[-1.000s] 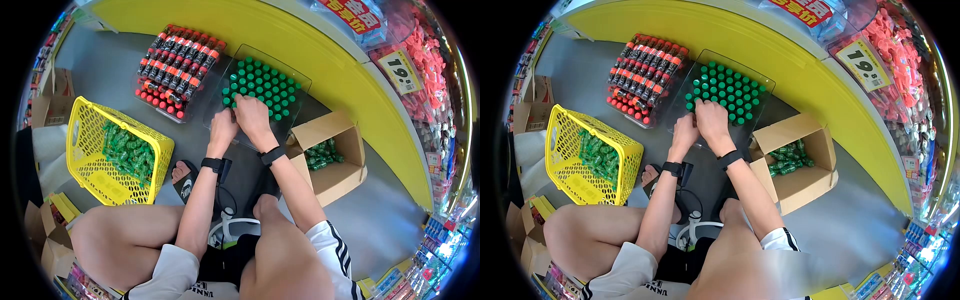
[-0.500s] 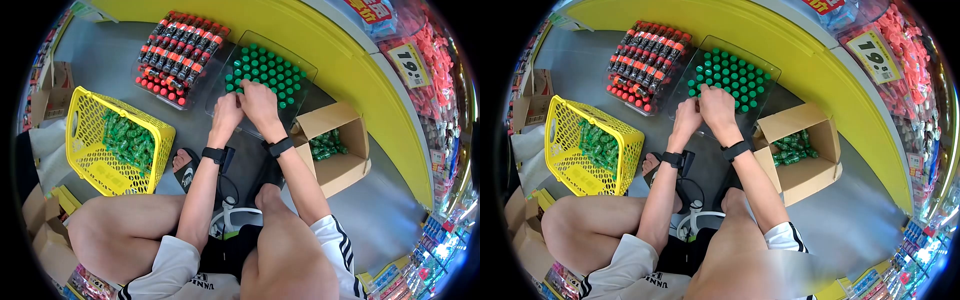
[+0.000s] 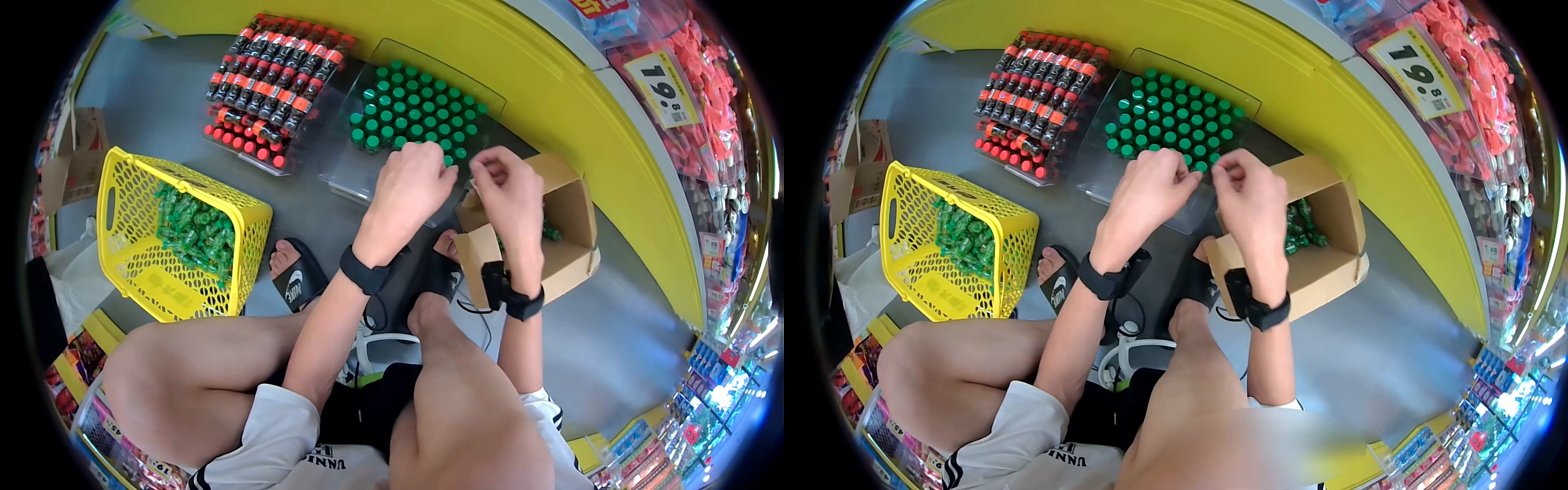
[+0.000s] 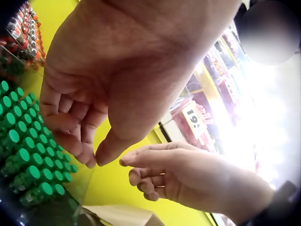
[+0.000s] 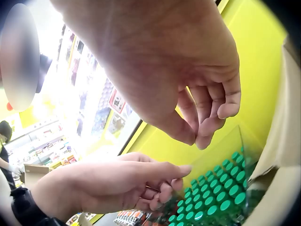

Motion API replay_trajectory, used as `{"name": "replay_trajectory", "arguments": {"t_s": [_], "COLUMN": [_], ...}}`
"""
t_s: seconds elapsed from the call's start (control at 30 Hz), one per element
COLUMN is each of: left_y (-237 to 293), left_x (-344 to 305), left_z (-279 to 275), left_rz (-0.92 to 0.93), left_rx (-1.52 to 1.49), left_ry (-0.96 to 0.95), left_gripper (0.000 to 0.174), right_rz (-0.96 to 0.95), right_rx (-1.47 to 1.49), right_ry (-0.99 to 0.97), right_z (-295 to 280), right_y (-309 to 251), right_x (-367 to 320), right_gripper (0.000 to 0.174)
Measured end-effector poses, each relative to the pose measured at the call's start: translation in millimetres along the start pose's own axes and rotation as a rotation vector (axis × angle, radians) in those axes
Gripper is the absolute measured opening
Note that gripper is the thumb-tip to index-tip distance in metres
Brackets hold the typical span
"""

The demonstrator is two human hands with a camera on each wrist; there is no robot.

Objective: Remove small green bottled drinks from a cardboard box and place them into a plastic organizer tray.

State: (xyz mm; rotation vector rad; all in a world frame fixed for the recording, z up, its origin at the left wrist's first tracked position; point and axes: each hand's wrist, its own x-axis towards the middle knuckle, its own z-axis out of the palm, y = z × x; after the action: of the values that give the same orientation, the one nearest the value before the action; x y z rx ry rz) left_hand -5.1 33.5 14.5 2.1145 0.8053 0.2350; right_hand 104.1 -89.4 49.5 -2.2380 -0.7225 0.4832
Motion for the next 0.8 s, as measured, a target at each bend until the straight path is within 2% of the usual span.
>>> {"name": "replay_trajectory", "arguments": {"t_s": [0.17,0.3,0.37,0.5,0.53,0.6,0.63,0.67,0.7,0.73,0.8], "left_y": [36.7,55.3,64.9,84.1,91.4,96.3,99.0,102.4,103.0,100.3,93.0], "left_x": [-7.2,-14.7,-16.9,-19.3,-16.7,-14.7,-12.6,-8.9,-5.5,-1.9,8.4], "left_z": [24.6,51.6,61.8,94.3,103.0,121.8,130.1,138.8,150.5,165.6,192.6], "left_rz": [0.058,0.158,0.189,0.326,0.305,0.306,0.306,0.281,0.282,0.243,0.106], "left_rx": [-0.091,-0.117,-0.117,-0.101,-0.073,-0.049,-0.024,0.081,0.079,0.185,0.320], "left_ry": [-0.078,-0.043,-0.129,-0.142,-0.216,-0.289,-0.354,-0.435,-0.440,-0.476,-0.572], "left_gripper": [0.027,0.022,0.024,0.015,0.009,0.008,0.007,0.014,0.014,0.017,0.024], "right_rz": [0.096,0.168,0.256,0.342,0.349,0.405,0.409,0.342,0.278,0.282,0.294], "right_rx": [-0.124,-0.218,-0.296,-0.360,-0.358,-0.363,-0.363,-0.417,-0.470,-0.470,-0.487], "right_ry": [0.089,0.109,0.070,-0.064,-0.063,-0.191,-0.190,-0.239,-0.287,-0.285,-0.406], "right_z": [-49.9,-76.5,-83.8,-90.3,-90.4,-89.3,-87.5,-85.0,-84.2,-83.9,-80.2], "right_y": [49.6,96.9,115.0,136.7,141.5,150.9,164.2,179.9,190.4,192.9,197.1], "right_x": [-16.2,-19.5,-17.6,-13.2,-10.0,-1.1,4.3,10.0,15.7,22.5,35.0], "right_gripper": [0.012,0.012,0.015,0.022,0.022,0.029,0.029,0.033,0.037,0.037,0.043]}}
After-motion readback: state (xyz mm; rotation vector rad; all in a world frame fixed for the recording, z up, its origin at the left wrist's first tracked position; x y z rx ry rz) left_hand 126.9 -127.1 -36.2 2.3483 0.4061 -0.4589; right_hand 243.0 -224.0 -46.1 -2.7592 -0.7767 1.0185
